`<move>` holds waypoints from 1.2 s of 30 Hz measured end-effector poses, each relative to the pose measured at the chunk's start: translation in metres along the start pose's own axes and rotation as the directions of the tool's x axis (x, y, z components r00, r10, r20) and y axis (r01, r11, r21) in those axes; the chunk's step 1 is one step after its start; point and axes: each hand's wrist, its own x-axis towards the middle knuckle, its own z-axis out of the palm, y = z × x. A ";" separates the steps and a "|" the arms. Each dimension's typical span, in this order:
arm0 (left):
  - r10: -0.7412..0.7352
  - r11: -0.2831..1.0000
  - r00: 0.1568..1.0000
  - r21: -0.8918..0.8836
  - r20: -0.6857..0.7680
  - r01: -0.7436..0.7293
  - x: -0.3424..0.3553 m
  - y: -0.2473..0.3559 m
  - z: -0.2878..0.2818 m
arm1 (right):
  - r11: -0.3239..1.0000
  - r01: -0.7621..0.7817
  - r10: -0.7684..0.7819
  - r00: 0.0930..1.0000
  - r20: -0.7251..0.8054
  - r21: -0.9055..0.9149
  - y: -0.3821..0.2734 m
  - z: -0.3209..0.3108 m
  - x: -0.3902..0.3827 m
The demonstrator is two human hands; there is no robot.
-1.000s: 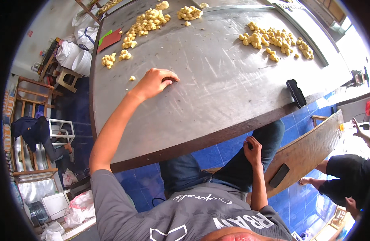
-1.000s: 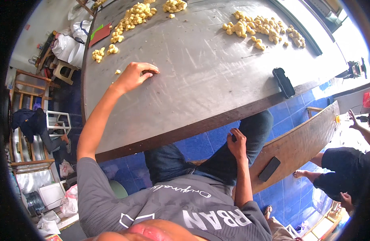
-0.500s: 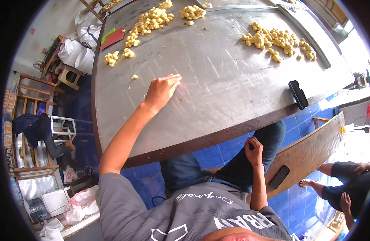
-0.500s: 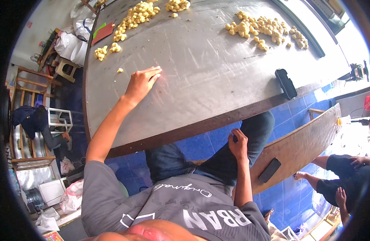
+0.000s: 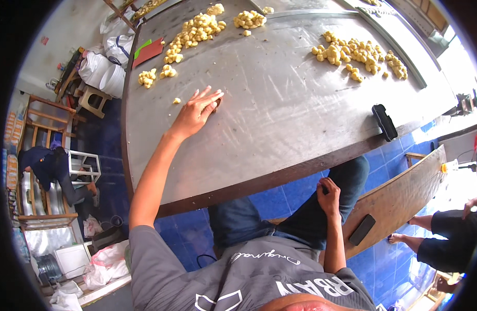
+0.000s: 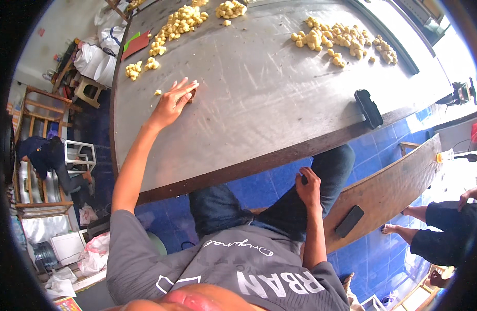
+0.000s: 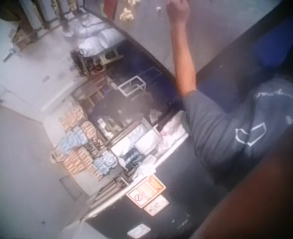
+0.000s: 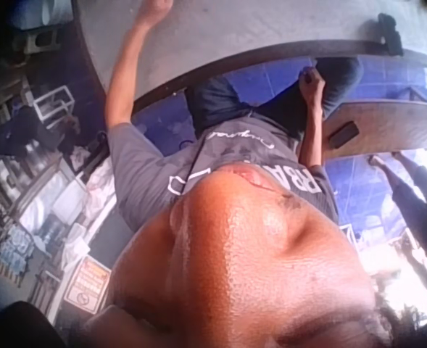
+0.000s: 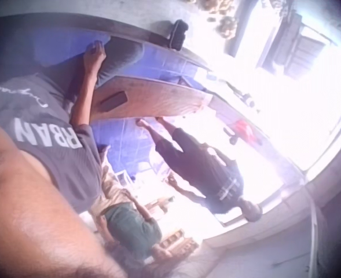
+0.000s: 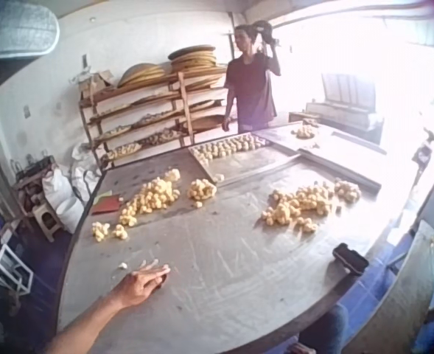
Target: The person rolls out a piece of dough on a metal table, places a scoop of dark filling in the center, and folds the dough edges over the filling to form a small pastry.
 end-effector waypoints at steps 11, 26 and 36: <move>0.009 0.967 0.920 0.230 0.392 -0.107 0.012 0.011 -0.034 | 0.998 0.064 -0.063 0.997 -0.044 0.026 -0.002 0.003 0.003; -0.135 0.985 0.987 0.096 -0.089 0.143 -0.012 0.012 0.001 | 0.998 0.041 -0.040 0.999 -0.023 0.037 -0.010 0.006 0.003; 0.067 0.991 0.993 0.122 -0.097 -0.055 0.017 0.015 0.014 | 0.997 0.041 -0.038 0.998 -0.040 0.071 -0.004 -0.010 0.007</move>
